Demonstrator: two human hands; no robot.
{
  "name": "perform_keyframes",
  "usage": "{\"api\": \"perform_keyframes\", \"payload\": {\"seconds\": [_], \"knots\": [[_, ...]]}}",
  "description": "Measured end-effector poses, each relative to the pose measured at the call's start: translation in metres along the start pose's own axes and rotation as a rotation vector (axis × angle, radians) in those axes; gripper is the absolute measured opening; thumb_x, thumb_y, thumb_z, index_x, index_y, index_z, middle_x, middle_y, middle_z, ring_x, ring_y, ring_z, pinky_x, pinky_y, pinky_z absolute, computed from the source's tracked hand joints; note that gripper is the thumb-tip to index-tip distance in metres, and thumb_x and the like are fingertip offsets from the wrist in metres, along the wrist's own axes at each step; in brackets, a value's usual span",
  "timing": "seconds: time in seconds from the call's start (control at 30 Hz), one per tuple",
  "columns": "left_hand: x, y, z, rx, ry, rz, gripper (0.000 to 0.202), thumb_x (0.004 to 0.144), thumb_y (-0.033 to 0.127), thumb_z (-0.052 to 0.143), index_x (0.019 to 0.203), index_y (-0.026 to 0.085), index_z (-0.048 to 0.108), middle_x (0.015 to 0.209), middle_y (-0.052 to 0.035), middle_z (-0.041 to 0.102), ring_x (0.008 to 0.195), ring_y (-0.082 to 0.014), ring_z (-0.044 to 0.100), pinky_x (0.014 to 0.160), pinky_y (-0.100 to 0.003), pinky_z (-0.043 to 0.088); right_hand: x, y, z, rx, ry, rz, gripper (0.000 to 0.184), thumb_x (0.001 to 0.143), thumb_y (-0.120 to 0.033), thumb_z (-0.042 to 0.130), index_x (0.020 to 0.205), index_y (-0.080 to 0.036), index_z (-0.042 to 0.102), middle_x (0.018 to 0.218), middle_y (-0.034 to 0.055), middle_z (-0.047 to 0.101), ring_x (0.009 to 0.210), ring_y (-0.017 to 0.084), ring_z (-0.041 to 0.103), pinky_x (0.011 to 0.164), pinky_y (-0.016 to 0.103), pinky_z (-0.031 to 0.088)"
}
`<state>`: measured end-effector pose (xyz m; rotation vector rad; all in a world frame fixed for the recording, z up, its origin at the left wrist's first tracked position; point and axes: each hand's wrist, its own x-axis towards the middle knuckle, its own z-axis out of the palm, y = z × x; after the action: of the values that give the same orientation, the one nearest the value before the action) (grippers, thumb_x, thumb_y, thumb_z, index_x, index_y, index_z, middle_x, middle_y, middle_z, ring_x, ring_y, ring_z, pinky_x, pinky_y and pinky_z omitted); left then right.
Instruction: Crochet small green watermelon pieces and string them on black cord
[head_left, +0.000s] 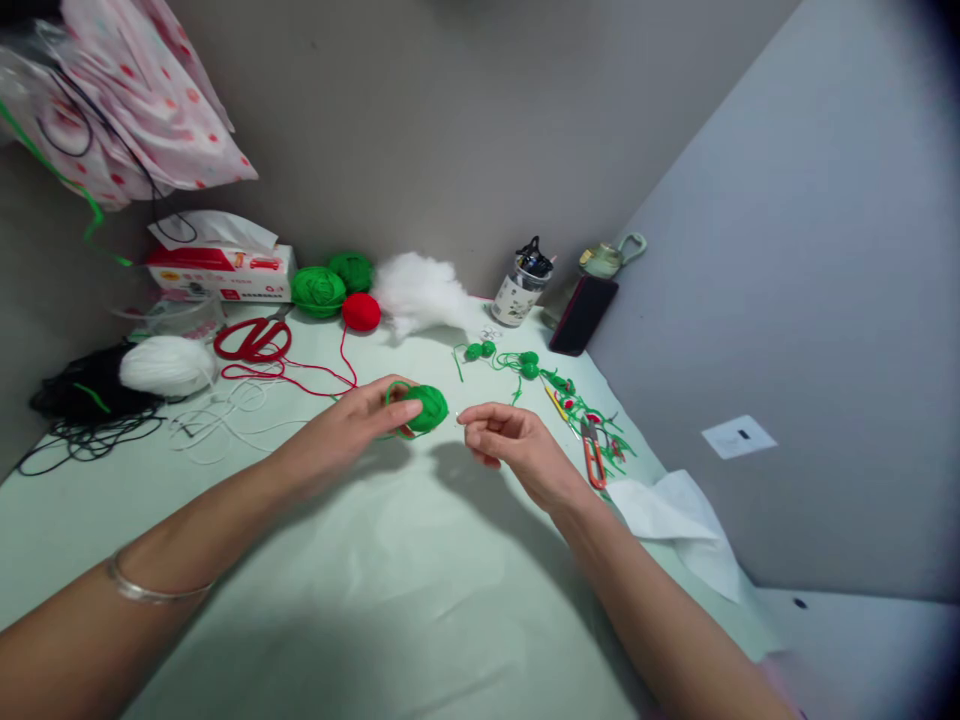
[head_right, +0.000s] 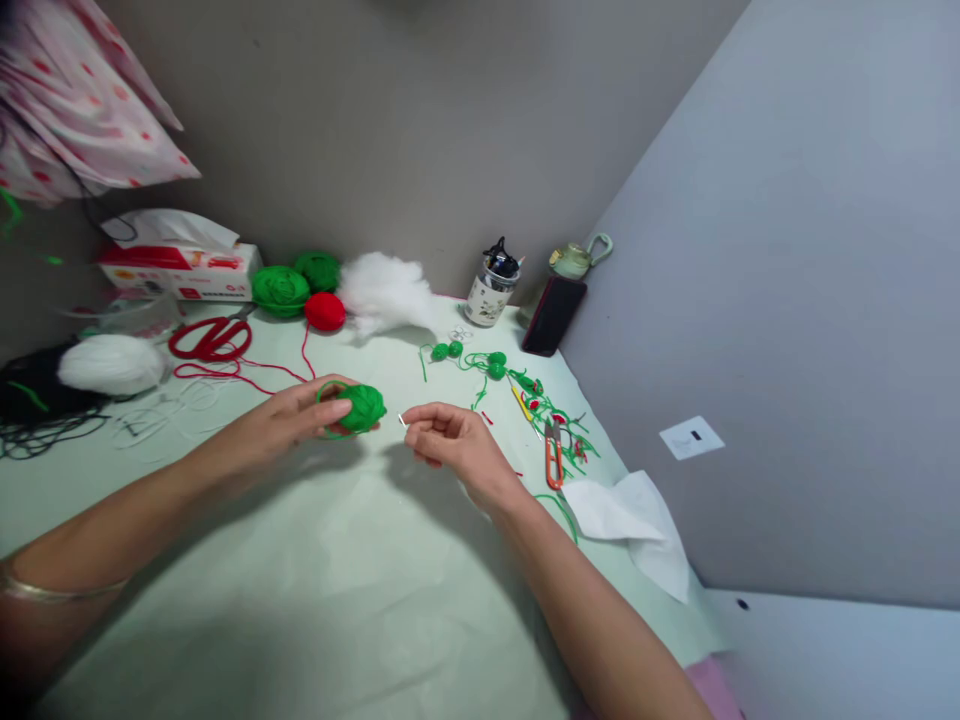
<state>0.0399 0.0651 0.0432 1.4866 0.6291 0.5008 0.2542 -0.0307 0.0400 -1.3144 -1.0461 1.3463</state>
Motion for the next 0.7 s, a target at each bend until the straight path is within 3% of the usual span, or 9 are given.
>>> {"api": "perform_keyframes", "payload": {"seconds": [0.1, 0.2, 0.27, 0.33, 0.43, 0.57, 0.63, 0.7], "knots": [[-0.002, 0.004, 0.007, -0.294, -0.013, -0.053, 0.031, 0.092, 0.048, 0.054, 0.095, 0.017, 0.061, 0.095, -0.0059, 0.066, 0.082, -0.0197, 0.066, 0.070, -0.032, 0.053, 0.003, 0.000, 0.006, 0.097, 0.039, 0.023, 0.016, 0.073, -0.030, 0.078, 0.082, -0.018, 0.071, 0.066, -0.0020, 0.060, 0.058, 0.009, 0.051, 0.055, 0.023, 0.038], [-0.002, 0.004, 0.005, -0.424, 0.056, -0.090, 0.028, 0.092, 0.045, 0.056, 0.090, 0.017, 0.058, 0.087, -0.0045, 0.063, 0.066, -0.0145, 0.063, 0.054, -0.025, 0.049, 0.004, 0.003, 0.009, 0.207, 0.048, 0.023, 0.016, 0.075, -0.031, 0.078, 0.078, -0.018, 0.068, 0.071, -0.0012, 0.062, 0.064, 0.010, 0.056, 0.059, 0.022, 0.044], [-0.002, 0.003, 0.006, -0.465, 0.078, -0.082, 0.025, 0.092, 0.043, 0.056, 0.088, 0.018, 0.057, 0.088, -0.0044, 0.063, 0.070, -0.0149, 0.064, 0.057, -0.025, 0.051, 0.003, 0.007, 0.012, 0.255, 0.039, 0.014, 0.016, 0.077, -0.032, 0.076, 0.080, -0.019, 0.067, 0.085, 0.0018, 0.067, 0.070, 0.010, 0.060, 0.061, 0.022, 0.047], [-0.003, 0.005, 0.009, -0.495, 0.080, -0.061, 0.023, 0.092, 0.040, 0.058, 0.085, 0.019, 0.053, 0.089, -0.0039, 0.064, 0.081, -0.0172, 0.067, 0.071, -0.028, 0.056, 0.003, 0.011, 0.016, 0.295, 0.015, 0.021, 0.016, 0.080, -0.032, 0.075, 0.082, -0.019, 0.066, 0.098, 0.0048, 0.069, 0.077, 0.012, 0.063, 0.063, 0.022, 0.050], [-0.005, 0.010, 0.016, -0.548, 0.092, -0.050, 0.021, 0.092, 0.035, 0.059, 0.083, 0.020, 0.048, 0.085, -0.0021, 0.063, 0.088, -0.0185, 0.068, 0.084, -0.033, 0.055, 0.000, 0.017, 0.028, 0.371, -0.085, 0.059, 0.016, 0.081, -0.032, 0.073, 0.082, -0.019, 0.063, 0.092, 0.0048, 0.069, 0.080, 0.015, 0.066, 0.062, 0.023, 0.051], [-0.004, 0.013, 0.012, -0.607, 0.203, -0.055, 0.021, 0.090, 0.030, 0.061, 0.082, 0.020, 0.046, 0.078, 0.0013, 0.054, 0.072, -0.0108, 0.060, 0.064, -0.022, 0.051, -0.004, 0.019, 0.038, 0.396, -0.242, 0.107, 0.016, 0.086, -0.032, 0.067, 0.083, -0.019, 0.059, 0.082, 0.0041, 0.069, 0.068, 0.014, 0.066, 0.061, 0.025, 0.051], [0.000, 0.008, 0.002, -0.548, 0.265, -0.030, 0.020, 0.088, 0.029, 0.063, 0.081, 0.019, 0.047, 0.075, 0.0031, 0.047, 0.064, -0.0078, 0.051, 0.051, -0.018, 0.041, -0.004, 0.019, 0.037, 0.356, -0.213, 0.094, 0.015, 0.086, -0.031, 0.067, 0.083, -0.019, 0.059, 0.077, 0.0028, 0.069, 0.064, 0.012, 0.063, 0.061, 0.023, 0.049], [0.005, -0.001, -0.008, -0.375, 0.302, -0.011, 0.016, 0.086, 0.029, 0.064, 0.092, 0.020, 0.052, 0.073, 0.0038, 0.045, 0.060, -0.0085, 0.046, 0.048, -0.019, 0.034, -0.003, 0.019, 0.031, 0.327, -0.135, 0.082, 0.015, 0.084, -0.030, 0.069, 0.084, -0.018, 0.060, 0.075, 0.0013, 0.067, 0.060, 0.010, 0.059, 0.057, 0.021, 0.046]]}}
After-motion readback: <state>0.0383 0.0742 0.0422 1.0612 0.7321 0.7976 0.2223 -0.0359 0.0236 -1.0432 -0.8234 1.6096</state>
